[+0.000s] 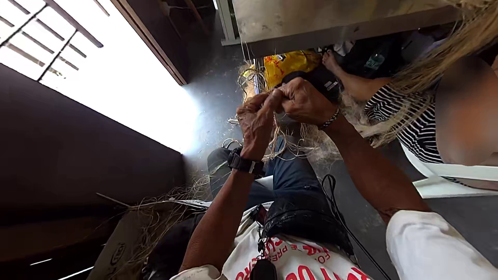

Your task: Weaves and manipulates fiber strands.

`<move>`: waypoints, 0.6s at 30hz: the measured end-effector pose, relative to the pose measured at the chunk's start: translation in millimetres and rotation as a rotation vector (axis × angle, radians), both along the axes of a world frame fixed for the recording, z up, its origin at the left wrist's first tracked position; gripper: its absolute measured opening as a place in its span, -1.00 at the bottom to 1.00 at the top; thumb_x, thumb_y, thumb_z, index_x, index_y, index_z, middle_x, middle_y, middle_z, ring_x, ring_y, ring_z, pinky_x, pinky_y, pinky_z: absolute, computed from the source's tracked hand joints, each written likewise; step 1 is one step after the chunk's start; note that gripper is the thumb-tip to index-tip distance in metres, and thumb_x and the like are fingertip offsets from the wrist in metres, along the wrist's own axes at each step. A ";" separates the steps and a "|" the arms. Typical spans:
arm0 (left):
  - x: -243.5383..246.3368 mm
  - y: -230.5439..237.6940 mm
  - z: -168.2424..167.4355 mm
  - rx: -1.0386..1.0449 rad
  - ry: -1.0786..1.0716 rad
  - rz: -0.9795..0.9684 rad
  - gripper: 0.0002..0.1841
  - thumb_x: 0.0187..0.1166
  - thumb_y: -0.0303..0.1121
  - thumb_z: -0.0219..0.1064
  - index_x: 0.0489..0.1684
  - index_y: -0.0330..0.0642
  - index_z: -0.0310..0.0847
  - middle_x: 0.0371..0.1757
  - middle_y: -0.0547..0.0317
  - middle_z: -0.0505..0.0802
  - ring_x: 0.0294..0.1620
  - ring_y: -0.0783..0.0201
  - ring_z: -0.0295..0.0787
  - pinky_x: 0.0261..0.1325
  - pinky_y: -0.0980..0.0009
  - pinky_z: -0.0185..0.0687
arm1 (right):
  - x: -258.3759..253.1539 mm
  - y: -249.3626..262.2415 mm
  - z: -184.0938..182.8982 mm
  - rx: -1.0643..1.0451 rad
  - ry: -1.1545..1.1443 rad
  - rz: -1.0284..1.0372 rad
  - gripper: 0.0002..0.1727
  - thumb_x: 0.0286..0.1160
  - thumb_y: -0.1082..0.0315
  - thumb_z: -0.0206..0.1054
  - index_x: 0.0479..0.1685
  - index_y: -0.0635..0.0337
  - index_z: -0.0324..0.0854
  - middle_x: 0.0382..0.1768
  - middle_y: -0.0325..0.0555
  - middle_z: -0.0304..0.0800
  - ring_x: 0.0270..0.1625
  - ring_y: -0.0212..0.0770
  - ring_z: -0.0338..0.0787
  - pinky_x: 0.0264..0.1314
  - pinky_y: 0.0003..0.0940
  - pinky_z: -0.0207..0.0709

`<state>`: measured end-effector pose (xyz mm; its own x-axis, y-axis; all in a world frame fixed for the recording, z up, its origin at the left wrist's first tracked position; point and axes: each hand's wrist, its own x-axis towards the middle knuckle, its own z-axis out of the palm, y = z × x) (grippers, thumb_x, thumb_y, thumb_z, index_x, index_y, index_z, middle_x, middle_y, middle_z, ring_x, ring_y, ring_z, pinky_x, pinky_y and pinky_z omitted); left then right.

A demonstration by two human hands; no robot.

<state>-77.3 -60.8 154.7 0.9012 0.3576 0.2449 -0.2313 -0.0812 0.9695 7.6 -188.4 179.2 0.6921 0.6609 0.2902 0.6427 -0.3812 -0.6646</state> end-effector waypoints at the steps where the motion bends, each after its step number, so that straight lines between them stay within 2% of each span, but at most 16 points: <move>1: 9.2 0.9 -2.9 -0.038 -0.037 0.025 -0.79 0.68 -0.31 0.37 -0.31 -0.17 0.86 -0.52 0.34 0.81 -0.65 0.54 0.50 -0.57 0.58 0.38 | 1.3 2.8 -0.1 -0.033 -0.012 -0.029 -0.71 0.51 0.26 0.27 -0.60 0.03 0.70 -0.59 -0.28 0.65 -0.43 -0.29 0.66 -0.36 -0.08 0.43; 4: 26.6 4.1 -4.0 -0.059 -0.116 0.089 -0.79 0.67 -0.43 0.34 -0.41 -0.23 0.79 -0.54 0.29 0.80 -0.58 0.49 0.62 -0.48 0.53 0.52 | 4.6 9.5 -0.2 -0.041 -0.075 -0.061 -0.73 0.51 0.26 0.29 -0.57 0.02 0.74 -0.55 -0.27 0.70 -0.39 -0.29 0.69 -0.30 -0.07 0.45; 6: 32.9 9.7 0.3 -0.060 -0.121 0.086 -0.80 0.68 -0.43 0.32 -0.40 -0.22 0.74 -0.54 0.30 0.79 -0.56 0.48 0.64 -0.42 0.51 0.59 | 10.6 10.0 -0.9 0.034 -0.082 -0.006 -0.78 0.54 0.26 0.36 -0.45 0.03 0.84 -0.49 -0.30 0.77 -0.38 -0.39 0.69 -0.23 -0.21 0.49; 7: 35.8 13.4 3.6 -0.077 -0.119 0.076 -0.80 0.69 -0.42 0.31 -0.40 -0.21 0.72 -0.54 0.31 0.77 -0.56 0.47 0.63 -0.39 0.49 0.60 | 13.8 9.6 -0.9 0.091 -0.050 0.039 -0.79 0.53 0.27 0.39 -0.45 0.06 0.83 -0.51 -0.32 0.75 -0.44 -0.46 0.63 -0.28 -0.33 0.46; 9: 39.8 22.6 11.9 -0.128 -0.126 0.056 -0.80 0.72 -0.40 0.28 -0.35 -0.19 0.72 -0.50 0.34 0.77 -0.53 0.49 0.60 -0.35 0.50 0.60 | 16.4 7.4 2.2 0.243 0.131 0.148 -0.85 0.54 0.39 0.43 -0.38 0.23 0.78 -0.50 -0.27 0.74 -0.57 -0.51 0.60 -0.47 -0.55 0.52; 11: 43.0 33.5 21.4 -0.189 -0.144 0.058 -0.80 0.76 -0.38 0.24 -0.28 -0.20 0.72 -0.45 0.32 0.79 -0.52 0.48 0.62 -0.35 0.52 0.61 | 17.9 1.3 1.9 0.368 0.333 0.235 -0.94 0.55 0.51 0.38 -0.16 0.34 0.70 -0.34 -0.15 0.75 -0.60 -0.43 0.61 -0.55 -0.51 0.61; 13: 45.0 46.5 31.8 -0.268 -0.138 0.083 -0.79 0.80 -0.35 0.19 -0.23 -0.20 0.68 -0.39 0.28 0.81 -0.48 0.46 0.66 -0.31 0.51 0.65 | 22.5 -8.9 -2.5 0.411 0.446 0.288 -0.83 0.55 0.54 0.33 0.05 0.33 0.67 -0.18 -0.11 0.73 -0.57 -0.38 0.62 -0.55 -0.46 0.65; 14: 45.8 53.9 36.5 -0.294 -0.127 0.106 -0.78 0.82 -0.31 0.16 -0.20 -0.18 0.66 -0.38 0.29 0.81 -0.47 0.46 0.67 -0.30 0.51 0.66 | 25.5 -15.1 -6.3 0.424 0.476 0.304 -0.80 0.54 0.53 0.31 0.08 0.29 0.66 -0.21 -0.16 0.74 -0.57 -0.40 0.61 -0.54 -0.47 0.64; 16: 46.7 69.6 45.6 -0.352 -0.103 0.142 -0.74 0.85 -0.24 0.13 -0.18 -0.15 0.65 -0.39 0.30 0.78 -0.46 0.44 0.65 -0.30 0.49 0.64 | 34.9 -28.6 -18.3 0.481 0.518 0.355 -0.84 0.57 0.49 0.29 0.02 0.28 0.69 -0.46 -0.25 0.71 -0.62 -0.43 0.59 -0.55 -0.48 0.61; 18: 47.5 87.4 51.0 -0.385 -0.095 0.165 -0.73 0.86 -0.18 0.09 -0.18 -0.07 0.64 -0.40 0.34 0.75 -0.45 0.45 0.64 -0.30 0.49 0.64 | 41.6 -44.2 -26.4 0.568 0.543 0.442 -0.83 0.65 0.50 0.20 -0.05 0.36 0.69 -0.57 -0.30 0.63 -0.63 -0.46 0.56 -0.54 -0.51 0.59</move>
<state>-29.9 26.6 205.7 0.8041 0.5765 0.1449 -0.3353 0.2386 0.9114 49.2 -232.6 152.8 0.5460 0.7559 0.3612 0.1953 0.3044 -0.9323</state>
